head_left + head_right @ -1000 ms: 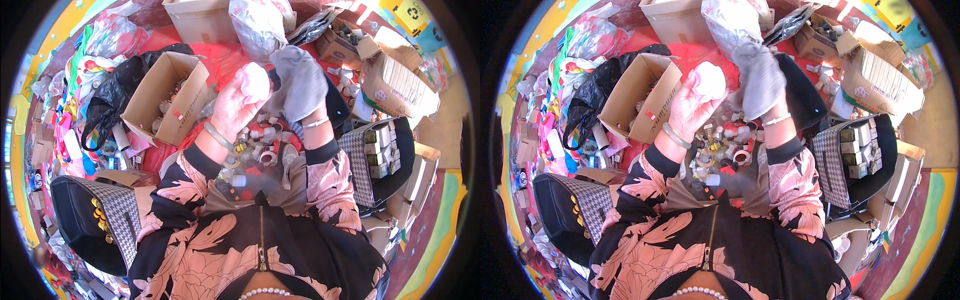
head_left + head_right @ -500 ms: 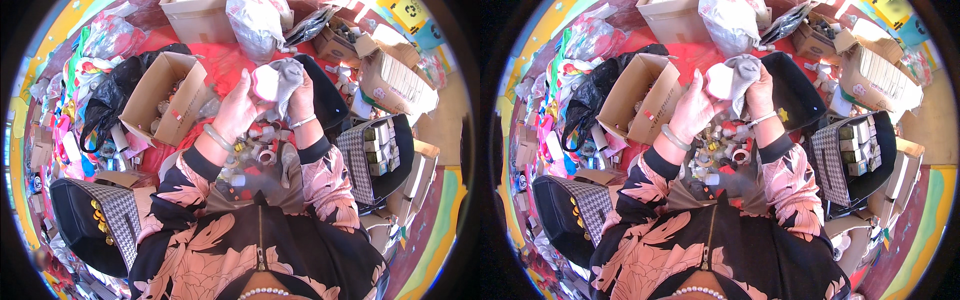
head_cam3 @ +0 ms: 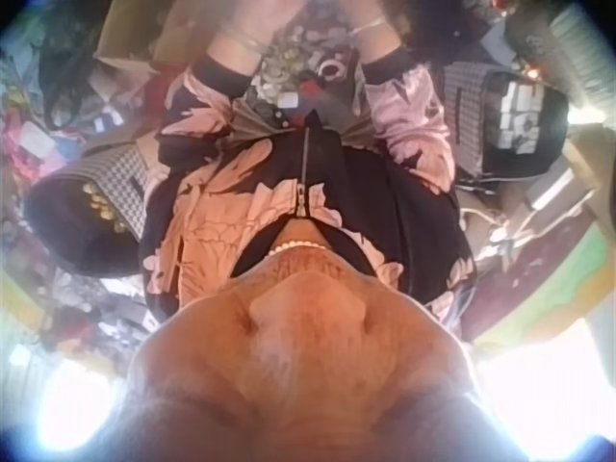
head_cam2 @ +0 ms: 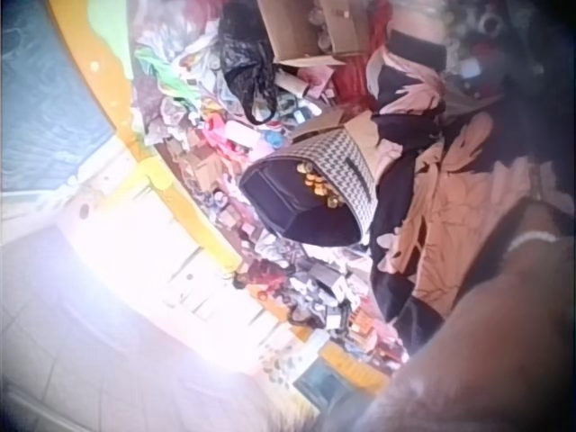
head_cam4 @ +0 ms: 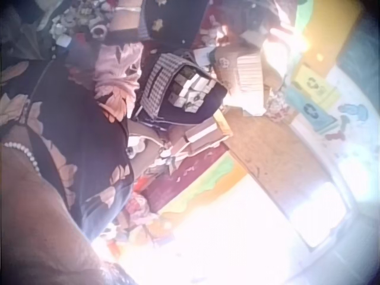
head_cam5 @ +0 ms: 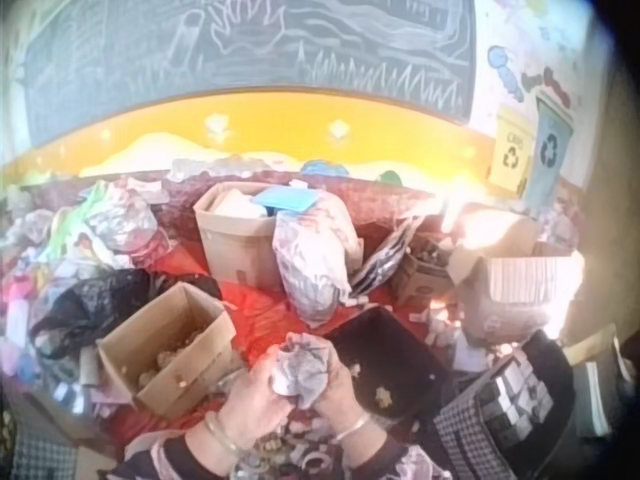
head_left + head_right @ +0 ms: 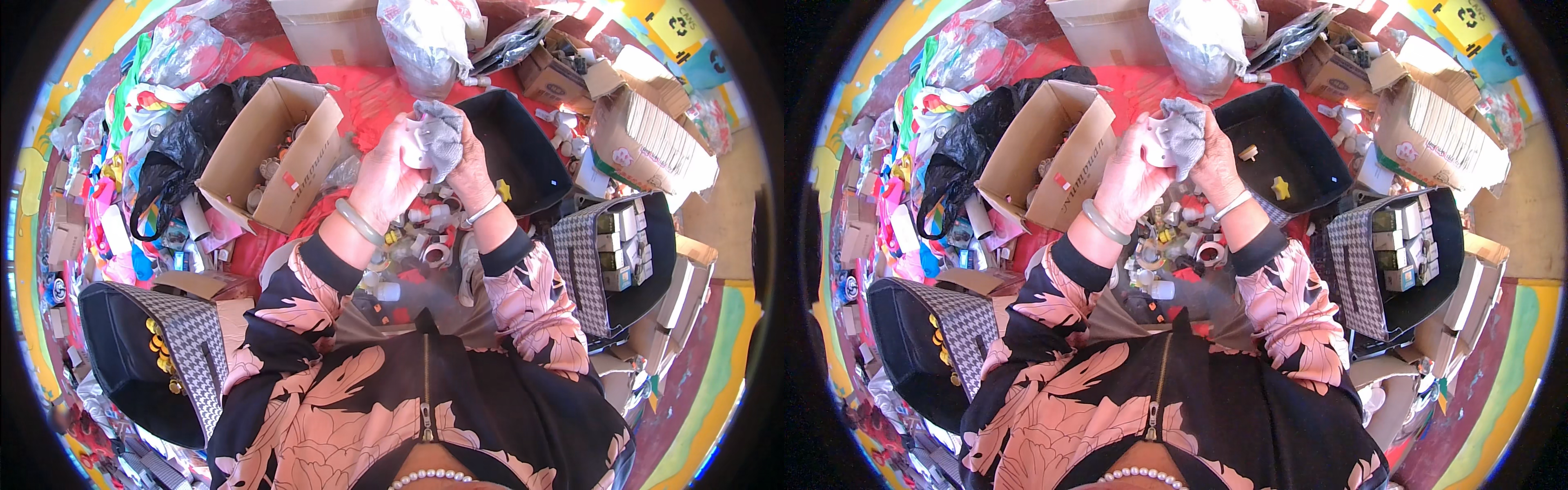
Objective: The person picks up various small objects including plastic caps, toys, and rolls of tape from the floor and wipes each one with a grey cloth.
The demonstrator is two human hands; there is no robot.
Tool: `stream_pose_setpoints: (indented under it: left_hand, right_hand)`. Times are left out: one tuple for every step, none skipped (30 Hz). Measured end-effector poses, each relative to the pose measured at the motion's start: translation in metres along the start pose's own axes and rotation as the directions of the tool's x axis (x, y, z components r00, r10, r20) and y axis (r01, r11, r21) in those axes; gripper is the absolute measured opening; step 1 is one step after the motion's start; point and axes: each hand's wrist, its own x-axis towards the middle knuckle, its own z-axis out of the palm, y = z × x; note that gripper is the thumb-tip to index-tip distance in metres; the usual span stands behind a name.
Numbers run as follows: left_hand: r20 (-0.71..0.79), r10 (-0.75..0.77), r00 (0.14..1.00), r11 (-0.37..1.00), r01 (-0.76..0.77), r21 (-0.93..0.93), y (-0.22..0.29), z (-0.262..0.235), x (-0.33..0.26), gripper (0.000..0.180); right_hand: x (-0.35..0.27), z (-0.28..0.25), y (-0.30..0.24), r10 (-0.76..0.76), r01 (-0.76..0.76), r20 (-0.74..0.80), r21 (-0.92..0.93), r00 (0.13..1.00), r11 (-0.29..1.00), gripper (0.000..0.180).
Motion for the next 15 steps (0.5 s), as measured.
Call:
stream_pose_setpoints:
  left_hand:
    - [0.033,0.005,0.999,0.999,-0.006,0.038,0.000,0.001,-0.001,0.040]
    - [0.066,0.008,0.998,0.997,-0.013,0.076,-0.001,0.002,-0.001,0.042]
    - [0.099,0.010,0.995,0.993,-0.021,0.113,-0.001,0.003,-0.001,0.043]
    - [0.117,0.008,0.993,0.986,-0.028,0.167,-0.002,0.004,-0.003,0.044]
    - [0.136,0.006,0.991,0.975,-0.036,0.220,-0.004,0.005,-0.004,0.045]
    - [0.154,0.002,0.988,0.961,-0.044,0.272,-0.005,0.005,-0.005,0.046]
    - [0.178,0.005,0.984,0.943,-0.064,0.326,-0.006,0.004,-0.004,0.046]
    - [0.203,0.007,0.979,0.922,-0.085,0.378,-0.007,0.001,-0.002,0.046]
    - [0.228,0.007,0.974,0.897,-0.107,0.428,-0.009,-0.002,-0.001,0.046]
    - [0.211,0.010,0.977,0.901,-0.100,0.421,-0.012,-0.004,-0.002,0.045]
    - [0.194,0.014,0.981,0.905,-0.094,0.414,-0.016,-0.004,-0.004,0.045]
    - [0.176,0.017,0.984,0.909,-0.088,0.407,-0.018,-0.005,-0.005,0.044]
    - [0.151,-0.013,0.988,0.955,-0.032,0.294,-0.016,-0.003,-0.004,0.043]
    - [0.134,-0.047,0.990,0.984,0.022,0.178,-0.009,0.000,-0.002,0.042]
    - [0.120,-0.082,0.989,0.995,0.075,0.059,-0.003,0.001,0.000,0.041]
  right_hand:
    - [0.001,-0.002,0.006,0.036,-0.035,-0.032,0.029,0.999,0.999,0.040]
    - [0.006,-0.001,0.013,0.144,-0.077,-0.052,0.643,0.988,0.762,0.036]
    - [0.004,-0.004,0.016,0.085,-0.019,-0.131,0.443,0.988,0.896,0.035]
    - [0.002,-0.001,0.010,0.012,0.030,-0.192,0.216,0.981,0.976,0.034]
    - [-0.001,0.001,0.007,-0.074,0.070,-0.232,-0.025,0.970,0.997,0.033]
    - [-0.005,0.002,0.007,-0.091,0.078,-0.304,-0.054,0.948,0.995,0.028]
    - [-0.005,0.000,0.007,-0.070,0.082,-0.337,0.019,0.939,0.996,0.026]
    - [-0.004,-0.005,0.007,-0.048,0.088,-0.368,0.093,0.928,0.992,0.024]
    - [-0.005,-0.009,0.006,-0.023,0.096,-0.398,0.165,0.917,0.982,0.022]
    - [-0.003,-0.007,-0.006,-0.017,0.011,-0.442,-0.017,0.897,1.000,0.018]
    - [-0.003,-0.017,-0.004,-0.067,0.054,-0.373,-0.047,0.925,0.997,0.016]
    - [0.001,-0.021,0.000,0.053,-0.032,-0.386,0.059,0.921,0.998,0.016]
    - [0.008,-0.026,0.002,0.171,-0.116,-0.388,0.162,0.906,0.980,0.016]
    - [0.017,-0.038,0.002,0.317,-0.213,-0.294,0.336,0.902,0.917,0.018]
    - [0.023,-0.051,0.003,0.441,-0.312,-0.173,0.490,0.880,0.814,0.020]
